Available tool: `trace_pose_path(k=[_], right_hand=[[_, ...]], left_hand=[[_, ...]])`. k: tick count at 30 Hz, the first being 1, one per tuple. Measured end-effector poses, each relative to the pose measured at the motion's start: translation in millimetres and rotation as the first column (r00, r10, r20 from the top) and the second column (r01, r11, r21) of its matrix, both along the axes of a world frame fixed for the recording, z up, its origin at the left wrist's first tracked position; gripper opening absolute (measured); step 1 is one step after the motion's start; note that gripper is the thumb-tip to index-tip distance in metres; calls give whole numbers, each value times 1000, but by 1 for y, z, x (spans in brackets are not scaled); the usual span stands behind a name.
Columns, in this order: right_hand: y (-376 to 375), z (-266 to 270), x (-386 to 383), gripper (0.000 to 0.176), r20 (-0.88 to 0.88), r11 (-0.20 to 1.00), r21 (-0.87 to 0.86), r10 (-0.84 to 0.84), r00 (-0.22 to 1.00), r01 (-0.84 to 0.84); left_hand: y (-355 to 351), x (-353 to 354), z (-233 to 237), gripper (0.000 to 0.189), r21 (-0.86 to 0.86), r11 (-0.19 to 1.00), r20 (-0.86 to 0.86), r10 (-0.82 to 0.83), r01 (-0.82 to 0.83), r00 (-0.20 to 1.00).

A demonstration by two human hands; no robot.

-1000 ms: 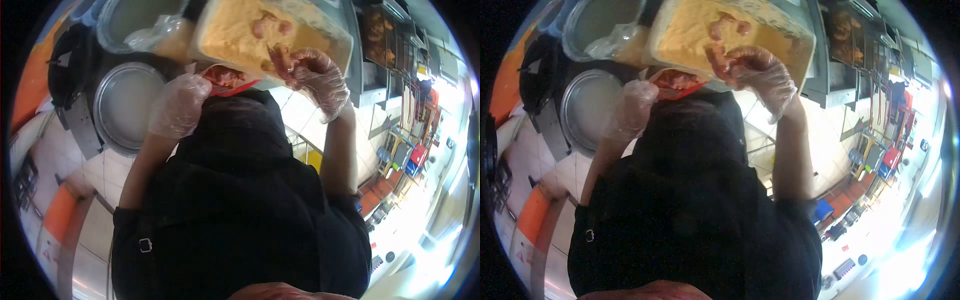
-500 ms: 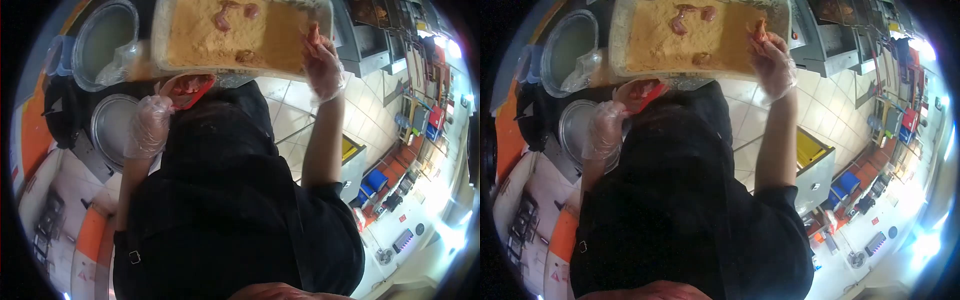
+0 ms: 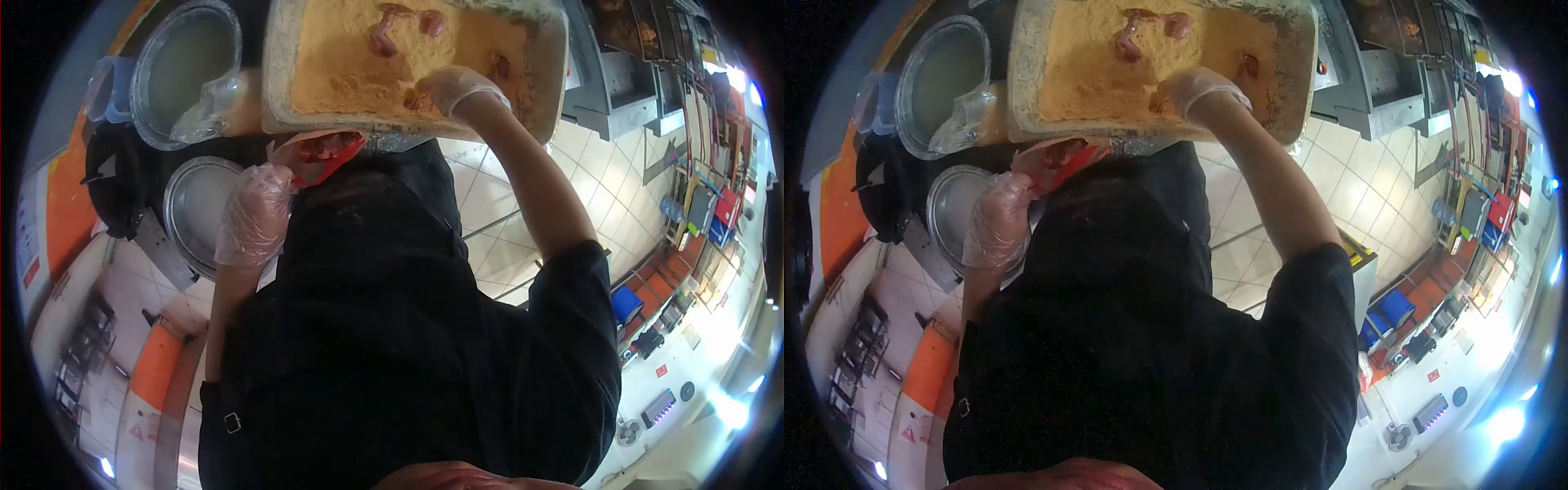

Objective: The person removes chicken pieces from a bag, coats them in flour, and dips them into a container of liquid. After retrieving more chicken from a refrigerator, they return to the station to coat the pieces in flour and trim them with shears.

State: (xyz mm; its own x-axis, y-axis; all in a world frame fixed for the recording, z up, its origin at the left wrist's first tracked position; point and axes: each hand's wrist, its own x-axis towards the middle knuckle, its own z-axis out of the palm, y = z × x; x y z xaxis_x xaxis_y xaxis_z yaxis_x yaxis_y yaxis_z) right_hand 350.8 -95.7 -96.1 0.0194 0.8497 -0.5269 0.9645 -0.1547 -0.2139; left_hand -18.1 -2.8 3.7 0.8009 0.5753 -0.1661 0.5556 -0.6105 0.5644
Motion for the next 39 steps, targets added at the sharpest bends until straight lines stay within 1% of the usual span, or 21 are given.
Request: trace_pose_path(k=[1,3,7,9,11,13,14,16,17,19,20,23,25,26,28,31,33,35,37,38,39], right_hand=[[6,-9,-2,27,3,1000,2,7,1000,-7],[18,-19,-5,24,160,945,-185,300,940,-270],[29,1,-5,23,123,951,-159,284,951,-264],[42,26,-10,26,53,980,-186,88,995,-77],[40,-2,16,27,199,987,147,-97,975,68],[57,5,39,30,180,884,432,-280,943,180],[61,13,37,30,175,886,431,-270,947,173],[62,43,25,23,-48,775,306,-567,822,553],[58,38,23,23,-49,773,308,-570,820,555],[48,18,18,27,25,977,-107,-184,983,186],[44,12,15,27,27,977,-105,-185,982,187],[36,-9,0,33,-40,940,-340,-48,998,31],[37,-32,2,32,-3,975,-159,-158,987,156],[34,-32,2,32,10,972,-165,-167,986,167],[42,9,-14,34,-96,861,211,-453,887,463],[39,72,-47,30,-199,810,173,-529,825,561],[26,101,-81,26,-345,788,246,-474,810,565],[14,132,-110,24,-525,917,180,-215,823,355],[11,130,-140,22,-744,819,463,152,651,339],[14,119,-152,22,-745,818,461,147,651,343],[16,104,-164,23,-689,888,403,136,712,221]], left_hand=[[0,0,1,9,2,1000,3,7,-7,1000],[-1,1,2,11,-26,998,30,56,-55,998],[-5,1,-4,5,-2,997,41,84,-84,996],[-7,0,-2,6,-36,994,29,101,-100,994],[-7,-1,1,8,-46,993,6,109,-109,994],[-6,-1,0,10,-53,991,-10,123,-124,992],[-6,-1,-2,10,-60,988,25,143,-141,989],[-7,-1,-1,10,-65,986,59,160,-156,985],[-7,2,0,9,-57,986,60,157,-153,986],[-5,5,1,8,-46,988,68,152,-149,986],[-5,5,2,8,-36,989,64,147,-145,987],[-7,2,-1,8,-25,989,66,147,-145,987],[-7,1,-2,8,-31,989,79,143,-141,987],[-8,2,0,7,-33,987,54,157,-156,986],[-8,3,3,6,-46,987,40,157,-155,987],[-5,2,5,11,-72,991,-24,109,-110,994],[-2,3,6,10,-114,993,0,39,-38,999],[-4,-4,-3,11,-112,993,14,31,-30,999],[-5,-7,-6,11,-110,994,26,28,-25,999],[-4,-7,-6,12,-191,979,10,68,-65,998],[-4,-8,-7,12,-271,957,-11,107,-106,994]])
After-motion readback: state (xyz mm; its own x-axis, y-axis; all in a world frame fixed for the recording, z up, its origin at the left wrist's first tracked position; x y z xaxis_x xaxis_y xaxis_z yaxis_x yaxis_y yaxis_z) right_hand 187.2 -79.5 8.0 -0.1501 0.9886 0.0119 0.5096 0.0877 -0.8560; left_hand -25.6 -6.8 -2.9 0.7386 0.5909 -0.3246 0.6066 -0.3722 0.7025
